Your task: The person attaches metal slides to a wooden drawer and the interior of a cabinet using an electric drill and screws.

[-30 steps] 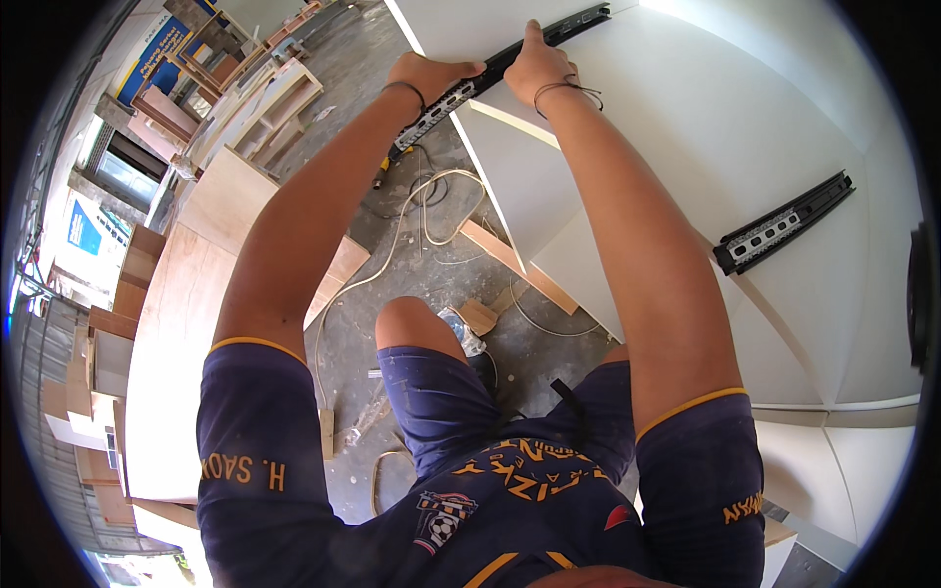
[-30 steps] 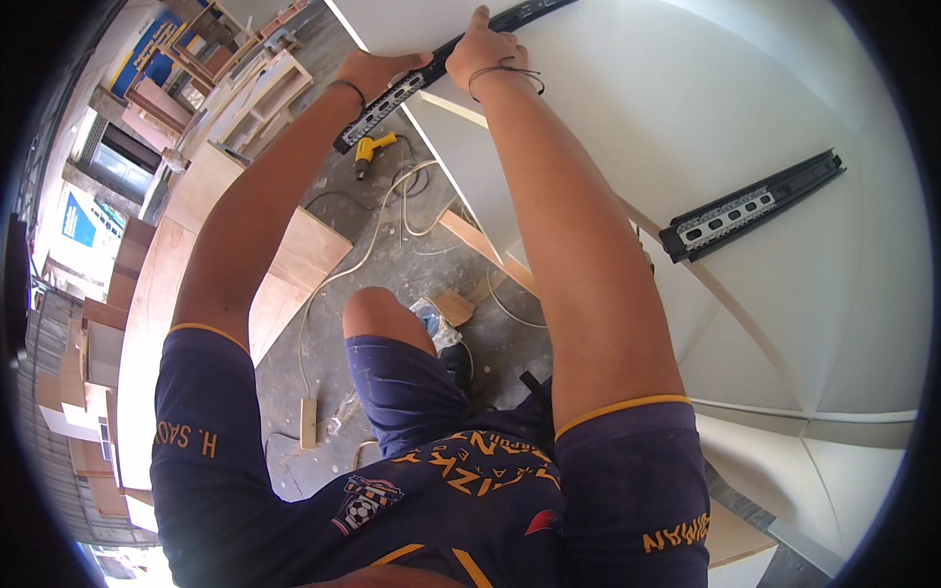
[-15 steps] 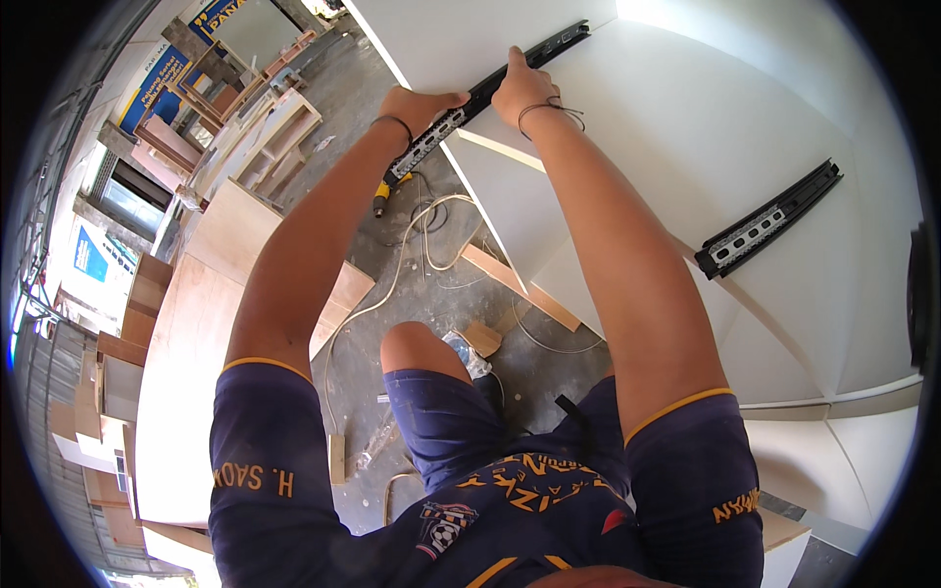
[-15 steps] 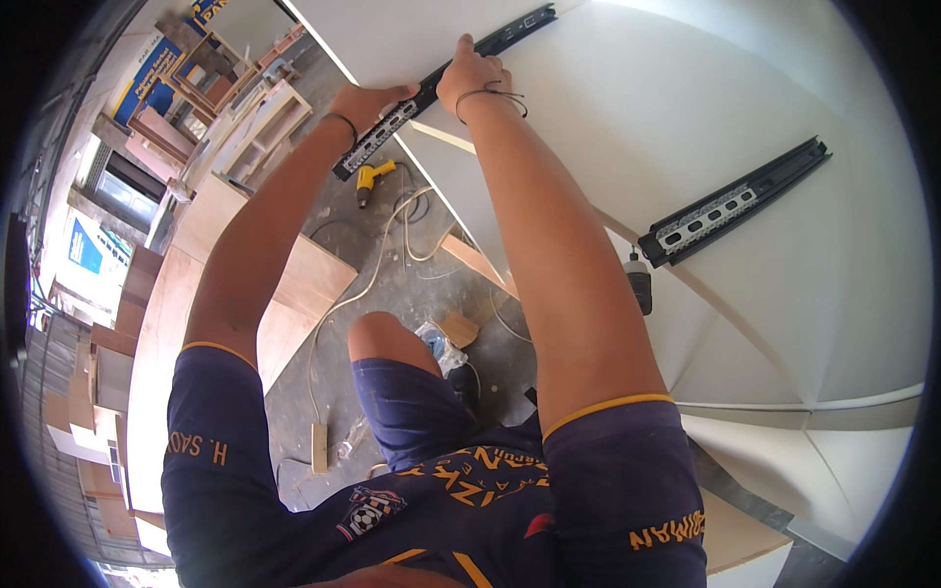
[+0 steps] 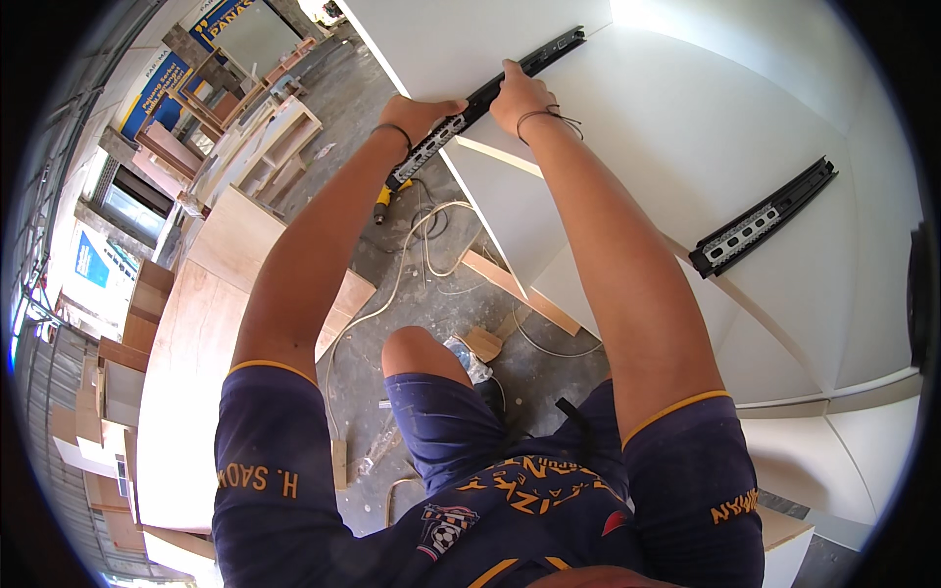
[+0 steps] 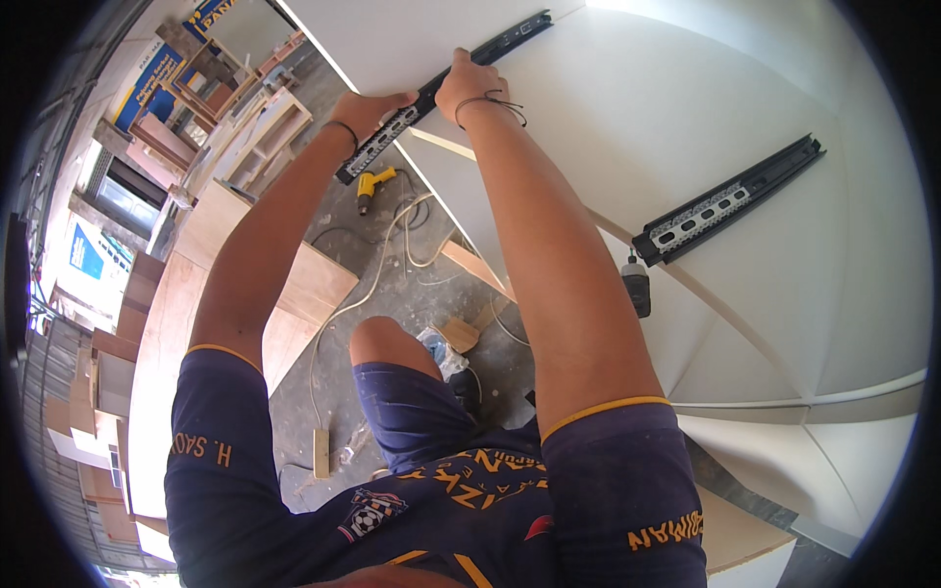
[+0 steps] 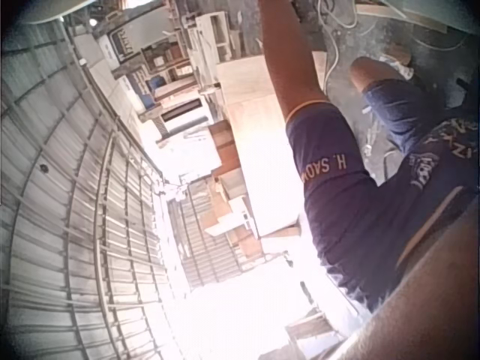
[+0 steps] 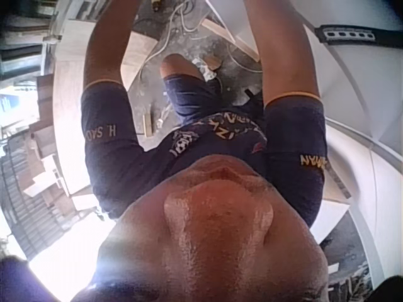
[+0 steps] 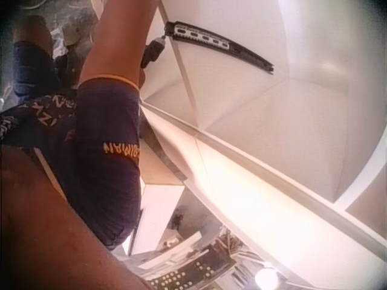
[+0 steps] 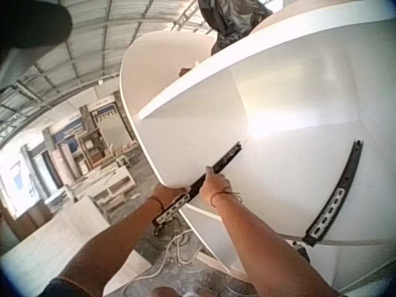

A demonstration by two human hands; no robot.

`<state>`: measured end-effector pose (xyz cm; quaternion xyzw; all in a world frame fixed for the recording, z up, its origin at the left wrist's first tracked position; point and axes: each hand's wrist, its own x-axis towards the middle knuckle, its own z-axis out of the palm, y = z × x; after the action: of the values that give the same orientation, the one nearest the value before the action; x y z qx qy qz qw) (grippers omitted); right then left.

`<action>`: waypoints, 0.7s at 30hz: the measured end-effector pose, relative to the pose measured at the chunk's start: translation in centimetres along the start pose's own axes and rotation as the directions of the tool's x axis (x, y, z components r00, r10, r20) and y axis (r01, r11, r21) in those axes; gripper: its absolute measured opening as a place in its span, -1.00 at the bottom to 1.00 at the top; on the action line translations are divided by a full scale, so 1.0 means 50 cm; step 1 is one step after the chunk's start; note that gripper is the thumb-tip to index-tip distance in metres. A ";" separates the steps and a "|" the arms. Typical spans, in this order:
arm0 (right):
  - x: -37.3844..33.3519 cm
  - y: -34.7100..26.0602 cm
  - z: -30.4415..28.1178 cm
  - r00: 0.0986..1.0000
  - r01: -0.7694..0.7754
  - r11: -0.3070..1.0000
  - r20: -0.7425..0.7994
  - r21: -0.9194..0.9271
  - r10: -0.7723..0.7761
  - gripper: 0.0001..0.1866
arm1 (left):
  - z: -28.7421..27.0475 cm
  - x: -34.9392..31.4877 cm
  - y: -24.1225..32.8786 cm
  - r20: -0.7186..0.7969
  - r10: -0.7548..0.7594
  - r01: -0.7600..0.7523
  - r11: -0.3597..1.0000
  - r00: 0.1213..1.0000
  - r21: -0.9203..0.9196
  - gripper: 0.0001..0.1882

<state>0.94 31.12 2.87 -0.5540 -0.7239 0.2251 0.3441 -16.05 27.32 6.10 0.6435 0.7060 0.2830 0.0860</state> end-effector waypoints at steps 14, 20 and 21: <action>-0.026 -0.019 -0.031 0.993 -0.064 0.995 0.092 -0.071 0.070 -0.32 | -0.003 -0.003 0.001 0.016 -0.059 0.059 0.998 0.998 -0.003 -0.49; 0.008 0.000 -0.013 0.990 -0.062 0.995 0.122 -0.080 0.071 -0.29 | 0.000 -0.001 0.004 0.020 -0.040 0.040 0.999 0.999 0.026 -0.50; 0.018 0.010 -0.008 0.992 -0.027 0.999 0.125 -0.044 0.033 -0.29 | 0.001 0.000 0.003 0.025 -0.026 0.026 1.000 0.999 0.006 -0.47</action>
<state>1.42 32.09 3.01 -0.5566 -0.7404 0.2494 0.2826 -15.89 27.33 6.16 0.6381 0.7139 0.2716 0.0965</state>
